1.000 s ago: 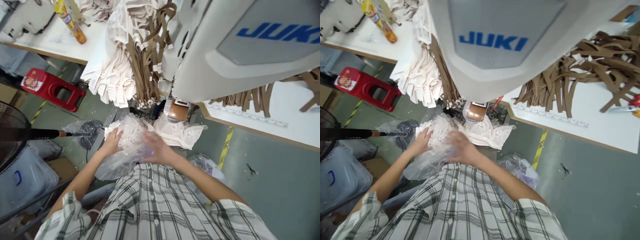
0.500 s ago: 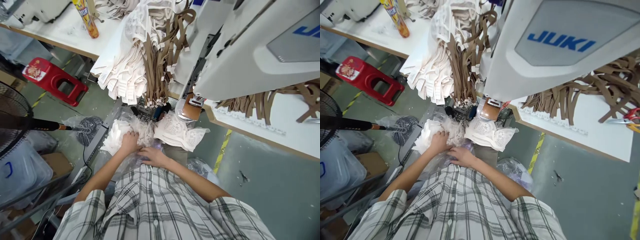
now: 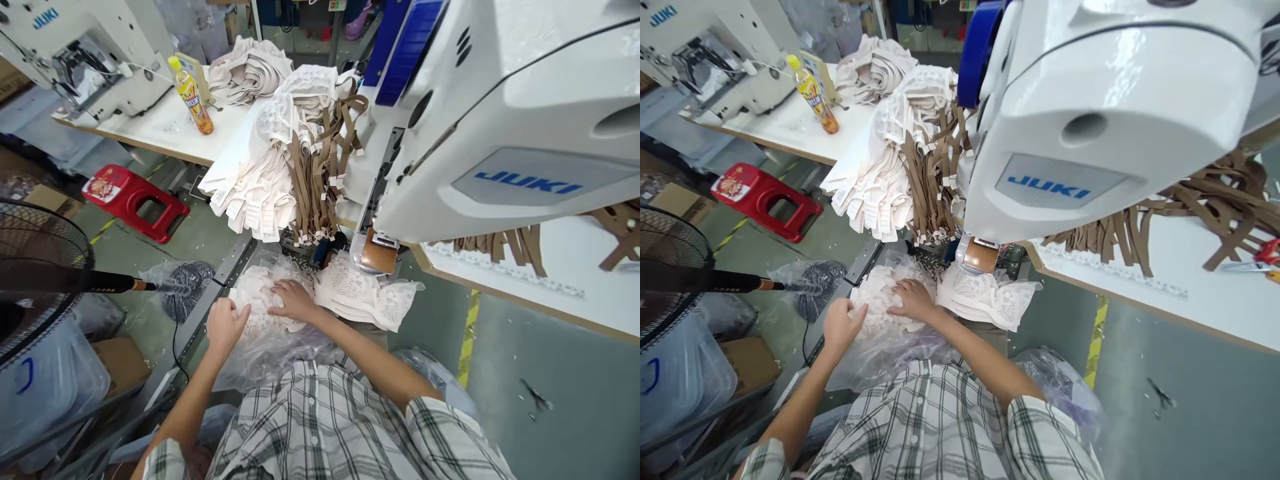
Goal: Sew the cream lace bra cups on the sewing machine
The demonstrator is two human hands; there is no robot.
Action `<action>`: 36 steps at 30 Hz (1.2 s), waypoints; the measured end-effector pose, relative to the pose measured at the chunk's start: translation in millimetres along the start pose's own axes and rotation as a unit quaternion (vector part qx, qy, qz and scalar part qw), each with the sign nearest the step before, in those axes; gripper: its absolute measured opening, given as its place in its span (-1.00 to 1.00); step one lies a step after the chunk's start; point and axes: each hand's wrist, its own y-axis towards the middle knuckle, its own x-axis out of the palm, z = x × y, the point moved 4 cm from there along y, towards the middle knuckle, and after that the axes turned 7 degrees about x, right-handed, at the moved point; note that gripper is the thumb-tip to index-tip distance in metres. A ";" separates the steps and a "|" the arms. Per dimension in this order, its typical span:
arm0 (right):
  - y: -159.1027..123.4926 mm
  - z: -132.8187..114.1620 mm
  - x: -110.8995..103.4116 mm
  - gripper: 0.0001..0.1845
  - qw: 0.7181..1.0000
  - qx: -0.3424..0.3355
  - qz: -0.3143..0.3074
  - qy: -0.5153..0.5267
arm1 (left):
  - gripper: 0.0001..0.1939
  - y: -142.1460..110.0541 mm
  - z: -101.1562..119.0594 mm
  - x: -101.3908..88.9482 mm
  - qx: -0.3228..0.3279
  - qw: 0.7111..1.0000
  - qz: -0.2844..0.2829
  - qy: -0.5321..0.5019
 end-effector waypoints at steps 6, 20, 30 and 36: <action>-3.3 -5.0 -32.3 -0.01 1.000 -0.009 -0.009 0.019 | -0.58 4.6 22.7 -26.2 0.060 0.998 -0.018 -0.020; -134.4 -75.2 -194.7 -0.48 0.986 -0.148 0.017 0.070 | -0.54 52.4 111.7 -107.2 0.104 0.763 -0.202 -0.606; -217.3 15.0 -239.9 -0.32 0.974 0.182 0.020 0.134 | -0.57 63.3 232.3 -134.9 0.393 0.801 -0.184 -0.413; -190.7 12.2 -247.0 -0.57 0.949 0.136 0.107 0.264 | -0.44 82.4 256.6 -167.1 0.394 0.831 -0.111 -0.376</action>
